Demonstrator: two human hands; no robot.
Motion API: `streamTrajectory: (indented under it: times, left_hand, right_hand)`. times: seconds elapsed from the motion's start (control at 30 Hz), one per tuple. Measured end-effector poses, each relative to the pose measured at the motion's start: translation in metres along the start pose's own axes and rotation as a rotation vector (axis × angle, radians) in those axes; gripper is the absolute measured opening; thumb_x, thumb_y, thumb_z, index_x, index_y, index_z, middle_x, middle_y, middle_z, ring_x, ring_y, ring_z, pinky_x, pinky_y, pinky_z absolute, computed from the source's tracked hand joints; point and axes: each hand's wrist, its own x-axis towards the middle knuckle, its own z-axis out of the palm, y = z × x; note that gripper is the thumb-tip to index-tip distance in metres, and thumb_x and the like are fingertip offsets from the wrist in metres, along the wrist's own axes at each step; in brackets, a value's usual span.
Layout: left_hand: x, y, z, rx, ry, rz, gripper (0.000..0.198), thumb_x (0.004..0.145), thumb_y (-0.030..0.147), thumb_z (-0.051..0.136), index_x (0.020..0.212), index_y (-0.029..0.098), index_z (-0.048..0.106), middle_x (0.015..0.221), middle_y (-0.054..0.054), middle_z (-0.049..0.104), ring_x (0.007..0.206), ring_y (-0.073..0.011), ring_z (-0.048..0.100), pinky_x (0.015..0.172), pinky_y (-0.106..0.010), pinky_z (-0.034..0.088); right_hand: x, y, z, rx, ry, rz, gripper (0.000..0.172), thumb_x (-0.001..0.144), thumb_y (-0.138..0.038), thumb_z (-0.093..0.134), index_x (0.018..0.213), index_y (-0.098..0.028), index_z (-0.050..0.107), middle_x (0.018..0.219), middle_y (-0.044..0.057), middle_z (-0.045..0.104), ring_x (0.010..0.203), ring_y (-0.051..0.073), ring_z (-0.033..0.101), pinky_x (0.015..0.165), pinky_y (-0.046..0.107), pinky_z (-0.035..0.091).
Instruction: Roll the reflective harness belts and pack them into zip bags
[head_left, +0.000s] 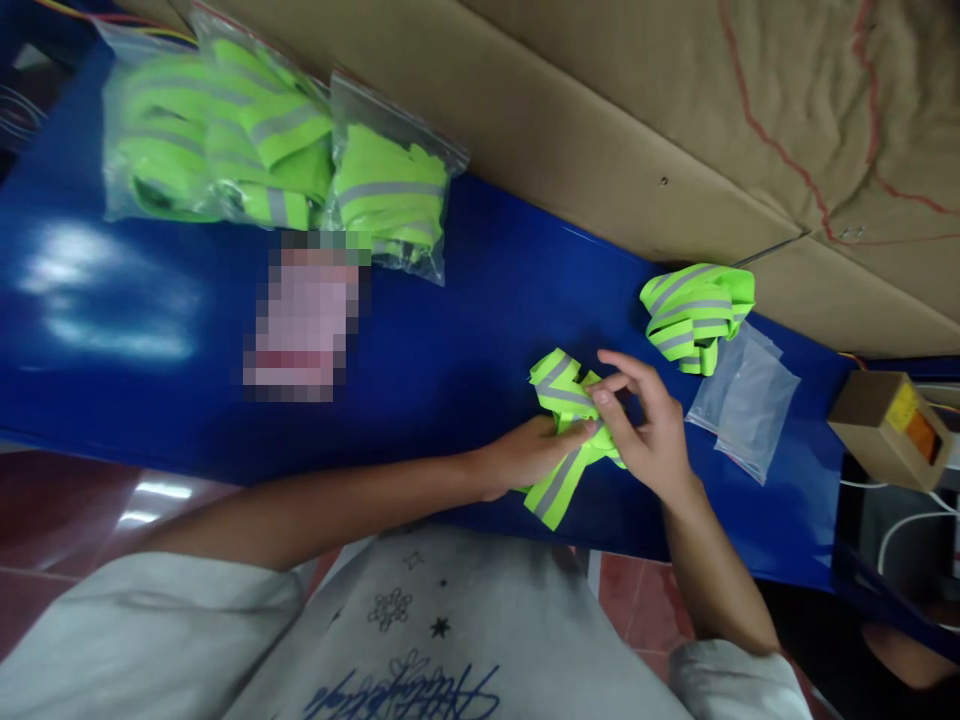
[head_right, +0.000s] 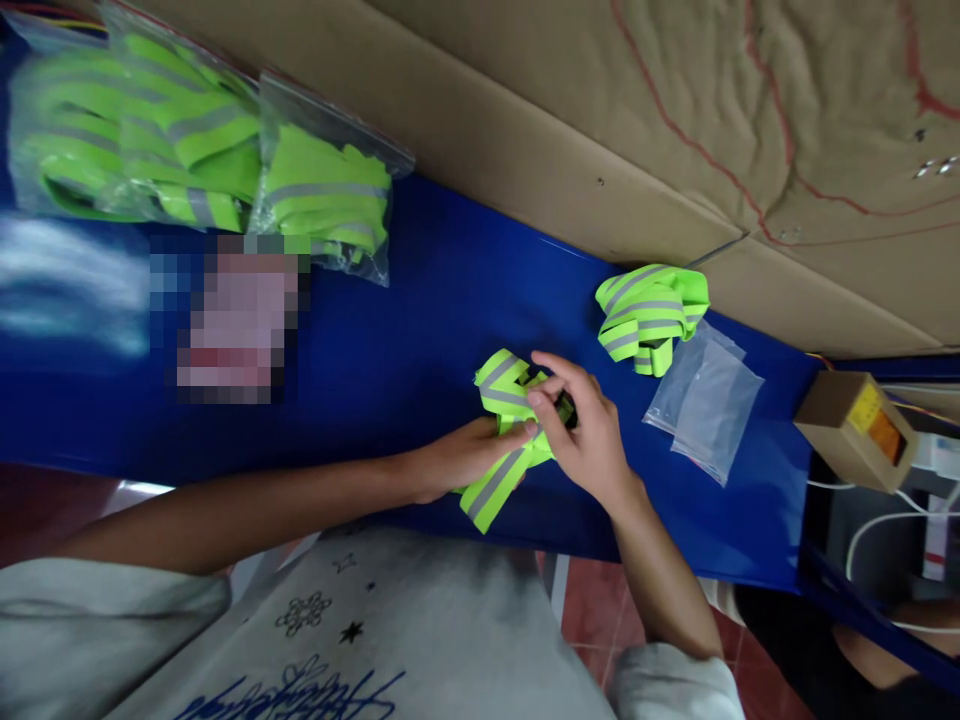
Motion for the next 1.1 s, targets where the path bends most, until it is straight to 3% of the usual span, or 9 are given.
streamTrajectory:
  times: [0.07,0.17,0.23,0.33,0.53,0.7,0.83,1.0,1.1]
  left_hand:
    - [0.001,0.0,-0.001,0.025,-0.004,0.001,0.058,0.094,0.066,0.059,0.129,0.02,0.068,0.118,-0.008,0.074,0.102,-0.0213,0.068,0.089,-0.031,0.05]
    - [0.001,0.003,-0.004,0.138,0.042,-0.027,0.057,0.089,0.063,0.068,0.125,0.02,0.071,0.125,-0.007,0.073,0.112,-0.0234,0.065,0.093,-0.031,0.048]
    - [-0.001,0.006,-0.004,0.127,0.053,-0.029,0.055,0.087,0.059,0.071,0.125,0.02,0.071,0.123,-0.006,0.073,0.11,-0.022,0.065,0.091,-0.029,0.047]
    - [-0.003,0.01,-0.004,0.072,0.039,-0.061,0.053,0.086,0.06,0.071,0.117,0.017,0.073,0.108,-0.005,0.075,0.093,-0.0182,0.065,0.079,-0.026,0.046]
    - [-0.005,0.009,-0.005,0.168,0.06,0.001,0.052,0.089,0.066,0.063,0.1,0.016,0.072,0.075,0.002,0.061,0.065,-0.0112,0.047,0.061,-0.025,0.032]
    - [-0.012,0.011,-0.006,0.483,0.019,0.196,0.047,0.099,0.055,0.05,0.075,0.016,0.058,0.066,0.001,0.052,0.062,-0.0109,0.044,0.062,-0.026,0.031]
    - [-0.018,0.015,-0.006,0.719,-0.057,0.29,0.043,0.102,0.052,0.046,0.086,0.016,0.063,0.077,-0.004,0.065,0.071,-0.0152,0.057,0.069,-0.028,0.037]
    - [-0.018,0.022,-0.007,0.597,-0.116,0.23,0.039,0.099,0.053,0.053,0.087,0.017,0.062,0.079,-0.001,0.064,0.072,-0.014,0.056,0.068,-0.026,0.039]
    - [-0.018,0.032,-0.012,0.446,-0.194,0.175,0.038,0.091,0.053,0.065,0.08,0.017,0.057,0.073,0.003,0.057,0.067,-0.0108,0.049,0.064,-0.024,0.038]
  right_hand:
    - [0.013,-0.006,-0.001,-0.048,-0.044,-0.06,0.046,0.103,-0.035,0.057,0.148,-0.029,0.052,0.126,0.008,0.07,0.115,0.024,0.067,0.102,0.045,0.051]
    - [0.03,-0.011,0.006,-0.139,-0.223,-0.189,0.041,0.105,-0.038,0.053,0.146,-0.029,0.055,0.152,0.008,0.057,0.141,0.027,0.053,0.116,0.05,0.041]
    - [0.036,-0.011,0.011,-0.131,-0.3,-0.21,0.032,0.106,-0.036,0.051,0.136,-0.03,0.061,0.145,0.006,0.062,0.14,0.026,0.055,0.116,0.05,0.041]
    - [0.034,-0.006,0.011,-0.079,-0.247,-0.158,0.025,0.106,-0.03,0.048,0.126,-0.029,0.064,0.134,0.006,0.068,0.131,0.024,0.061,0.111,0.047,0.046]
    - [0.013,0.001,0.003,-0.068,-0.25,0.002,0.045,0.108,-0.038,0.042,0.152,-0.028,0.044,0.149,0.009,0.056,0.14,0.026,0.051,0.117,0.05,0.041]
    - [0.002,0.003,0.012,0.214,-0.052,0.147,0.048,0.111,-0.048,0.027,0.136,-0.03,0.063,0.138,0.006,0.065,0.131,0.024,0.06,0.113,0.046,0.047]
    - [0.0,0.003,0.014,0.452,-0.128,0.281,0.037,0.104,-0.048,0.053,0.136,-0.032,0.063,0.132,0.004,0.07,0.123,0.024,0.067,0.106,0.042,0.055]
    - [0.003,0.002,0.005,0.497,-0.205,0.219,0.053,0.105,-0.059,0.043,0.151,-0.033,0.051,0.152,0.005,0.058,0.142,0.025,0.054,0.122,0.047,0.043]
    - [0.002,0.004,-0.014,0.408,-0.241,0.108,0.082,0.095,-0.079,0.043,0.162,-0.033,0.035,0.168,0.005,0.036,0.155,0.031,0.036,0.127,0.052,0.033]
